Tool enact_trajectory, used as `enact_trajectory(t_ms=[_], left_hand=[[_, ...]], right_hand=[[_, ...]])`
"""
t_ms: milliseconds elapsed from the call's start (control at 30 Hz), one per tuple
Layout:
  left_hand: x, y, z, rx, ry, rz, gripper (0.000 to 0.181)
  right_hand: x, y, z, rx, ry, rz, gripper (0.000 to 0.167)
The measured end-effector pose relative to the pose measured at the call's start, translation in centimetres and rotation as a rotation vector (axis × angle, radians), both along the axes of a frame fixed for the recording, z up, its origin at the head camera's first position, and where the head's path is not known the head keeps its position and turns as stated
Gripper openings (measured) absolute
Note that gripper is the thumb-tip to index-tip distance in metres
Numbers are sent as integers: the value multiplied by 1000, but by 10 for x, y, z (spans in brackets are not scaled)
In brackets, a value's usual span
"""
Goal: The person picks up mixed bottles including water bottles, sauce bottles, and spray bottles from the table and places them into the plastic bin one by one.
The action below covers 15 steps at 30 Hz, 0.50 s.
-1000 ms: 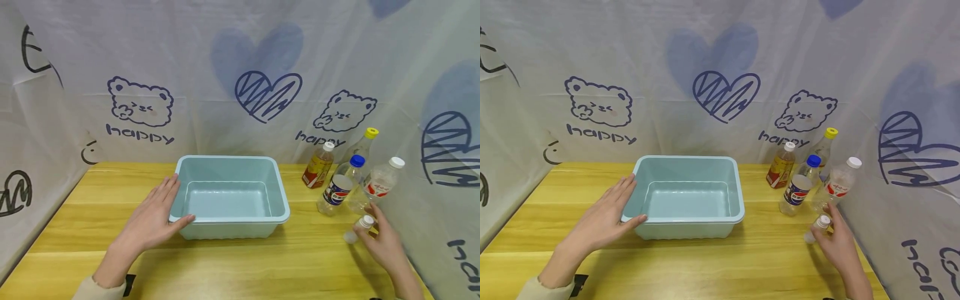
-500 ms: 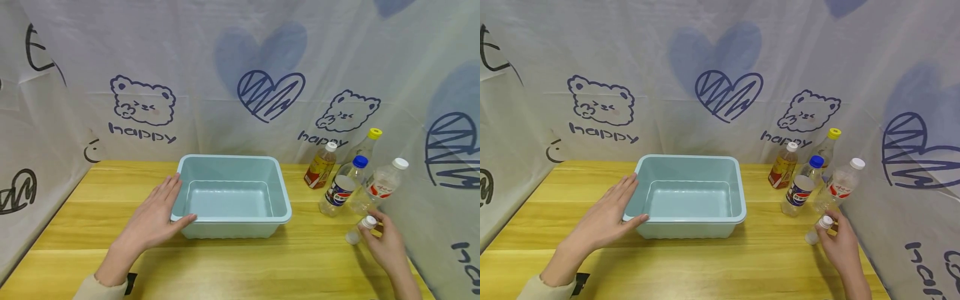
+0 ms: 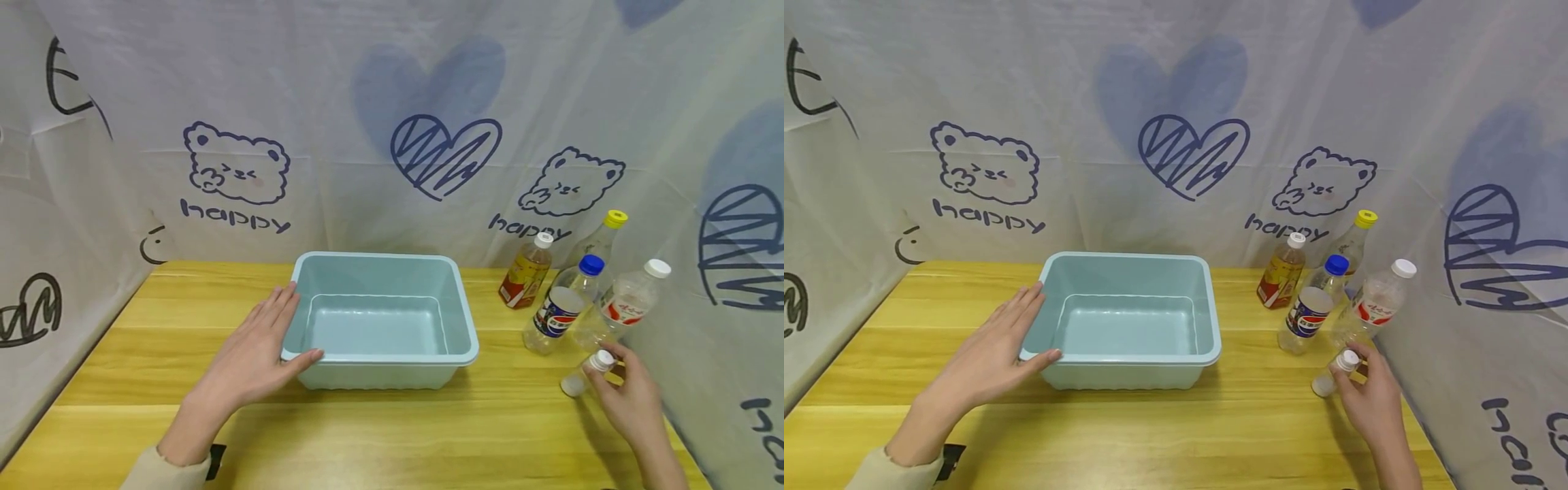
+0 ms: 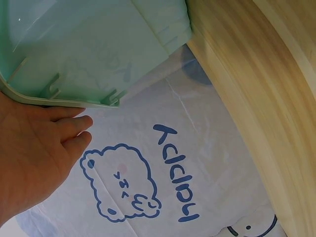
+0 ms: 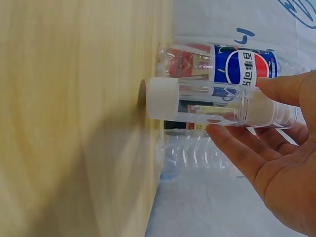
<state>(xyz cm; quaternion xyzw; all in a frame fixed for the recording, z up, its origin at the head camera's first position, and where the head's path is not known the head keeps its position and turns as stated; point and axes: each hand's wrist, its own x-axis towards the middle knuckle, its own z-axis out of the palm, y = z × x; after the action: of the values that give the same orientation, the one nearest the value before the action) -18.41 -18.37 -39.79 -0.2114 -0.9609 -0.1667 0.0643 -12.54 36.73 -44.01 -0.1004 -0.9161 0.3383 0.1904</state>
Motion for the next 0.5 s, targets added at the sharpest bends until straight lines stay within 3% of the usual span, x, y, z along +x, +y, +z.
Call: enact_trajectory(t_ms=[500], left_hand=[[1, 0, -1, -2, 7, 2, 107]], right_hand=[[-8, -27, 16, -39, 100, 60, 53]])
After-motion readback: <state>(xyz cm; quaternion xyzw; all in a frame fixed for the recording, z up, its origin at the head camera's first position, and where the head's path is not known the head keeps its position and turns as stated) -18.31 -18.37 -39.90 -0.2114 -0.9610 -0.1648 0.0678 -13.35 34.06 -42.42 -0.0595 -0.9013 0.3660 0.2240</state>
